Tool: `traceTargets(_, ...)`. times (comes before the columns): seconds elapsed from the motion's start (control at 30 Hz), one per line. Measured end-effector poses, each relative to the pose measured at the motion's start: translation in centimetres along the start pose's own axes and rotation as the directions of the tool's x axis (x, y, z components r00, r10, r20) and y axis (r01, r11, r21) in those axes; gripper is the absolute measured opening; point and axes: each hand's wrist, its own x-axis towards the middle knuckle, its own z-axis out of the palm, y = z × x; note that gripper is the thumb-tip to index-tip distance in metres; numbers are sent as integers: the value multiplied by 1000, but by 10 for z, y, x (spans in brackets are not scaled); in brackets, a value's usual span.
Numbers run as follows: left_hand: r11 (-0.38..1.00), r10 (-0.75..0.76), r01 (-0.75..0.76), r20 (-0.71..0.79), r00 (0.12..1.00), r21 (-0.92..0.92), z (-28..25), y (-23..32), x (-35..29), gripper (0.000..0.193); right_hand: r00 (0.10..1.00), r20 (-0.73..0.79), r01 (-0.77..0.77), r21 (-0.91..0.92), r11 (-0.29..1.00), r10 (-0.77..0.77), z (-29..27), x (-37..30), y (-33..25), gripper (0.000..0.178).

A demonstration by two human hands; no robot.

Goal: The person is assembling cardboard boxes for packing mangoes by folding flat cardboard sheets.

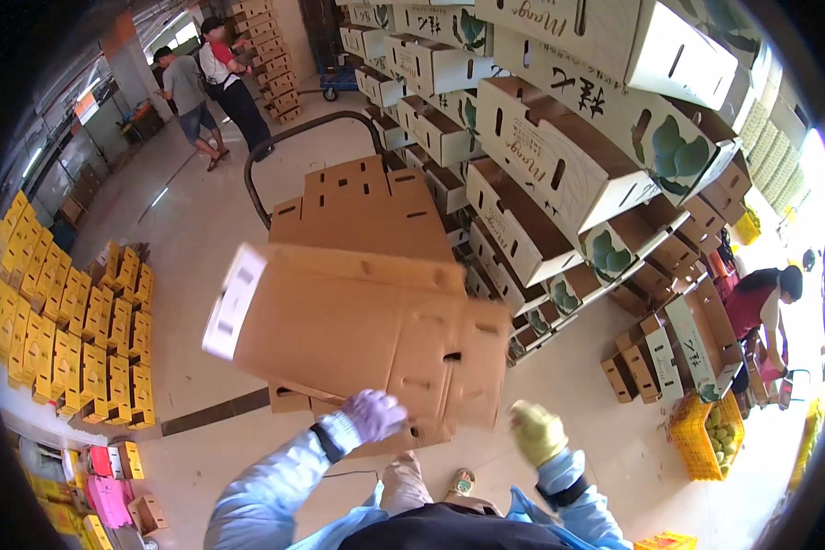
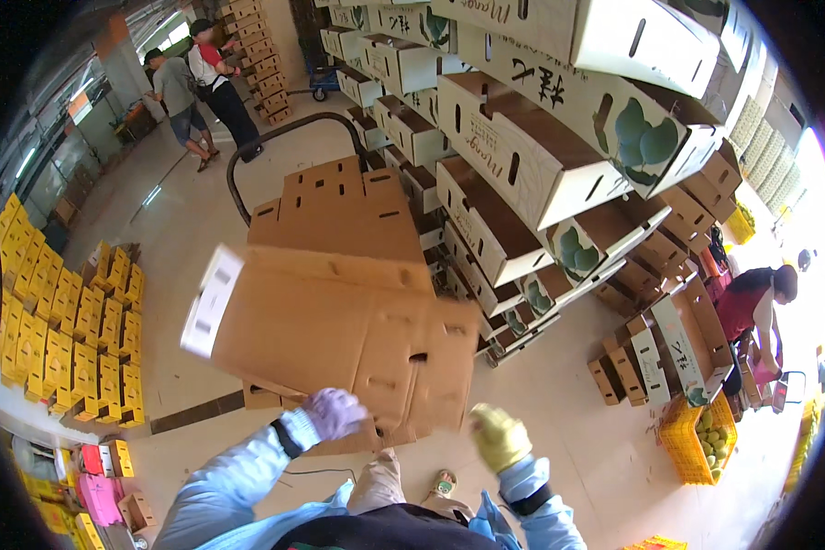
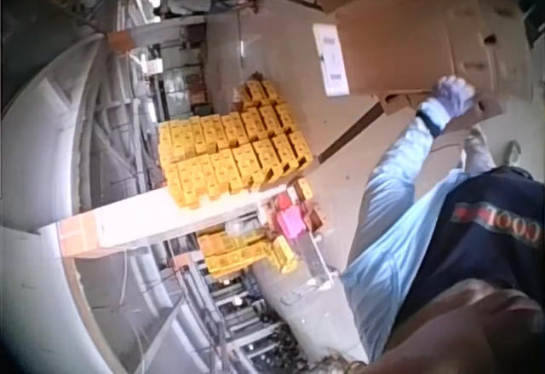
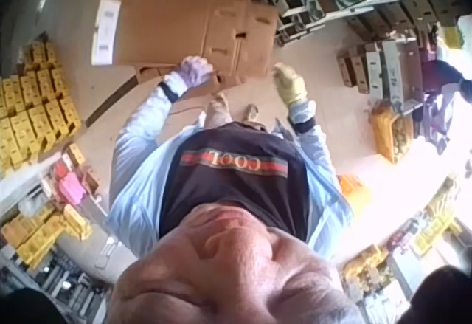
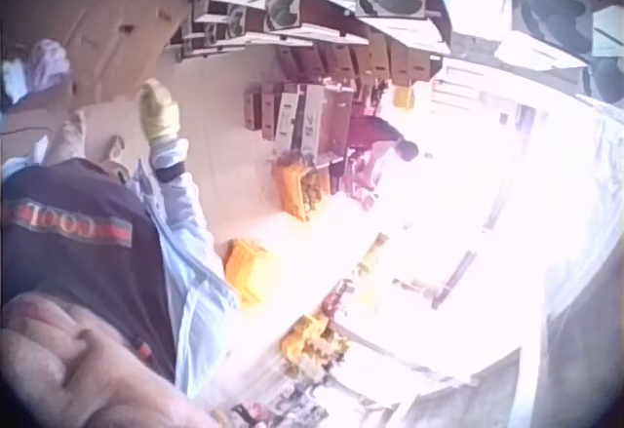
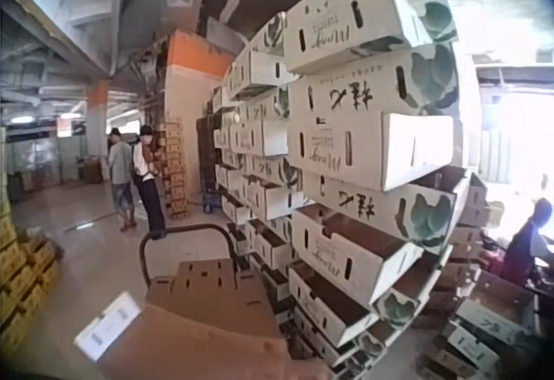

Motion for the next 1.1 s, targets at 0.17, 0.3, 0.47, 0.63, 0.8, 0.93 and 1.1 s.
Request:
traceTargets(0.17, 999, 15, -2, -256, 967, 51, 66, -28, -147, 32, 989, -130, -86, -127, 988, 69, -27, 76, -30, 33)
traceTargets(0.3, 979, -22, 44, -112, 993, 200, 22, -18, -152, 35, 931, 288, -180, -168, 969, 223, 12, 125, -59, 43)
traceTargets(0.47, 710, -701, 704, -80, 708, 3, 14, -28, -93, 30, 927, 357, -151, 68, 986, 118, 84, 80, -39, 40)
traceTargets(0.63, 920, -376, 392, -237, 896, 24, 9, -39, -91, 46, 979, 101, 168, 104, 980, -179, 67, 17, -14, 50)
traceTargets(0.8, 935, -347, 348, -30, 938, 73, -3, -29, -69, 59, 639, 244, 769, -239, 593, -729, 21, 66, -68, 41)
traceTargets(0.93, 975, -189, 157, 224, 956, 155, -9, -22, -48, 64, 518, 373, 850, -118, 514, -770, 33, 93, -58, 29)
traceTargets(1.1, 973, -204, 199, -33, 978, -118, 3, -8, -31, 73, 737, 45, 663, -243, 708, -674, 57, 96, -54, 24)
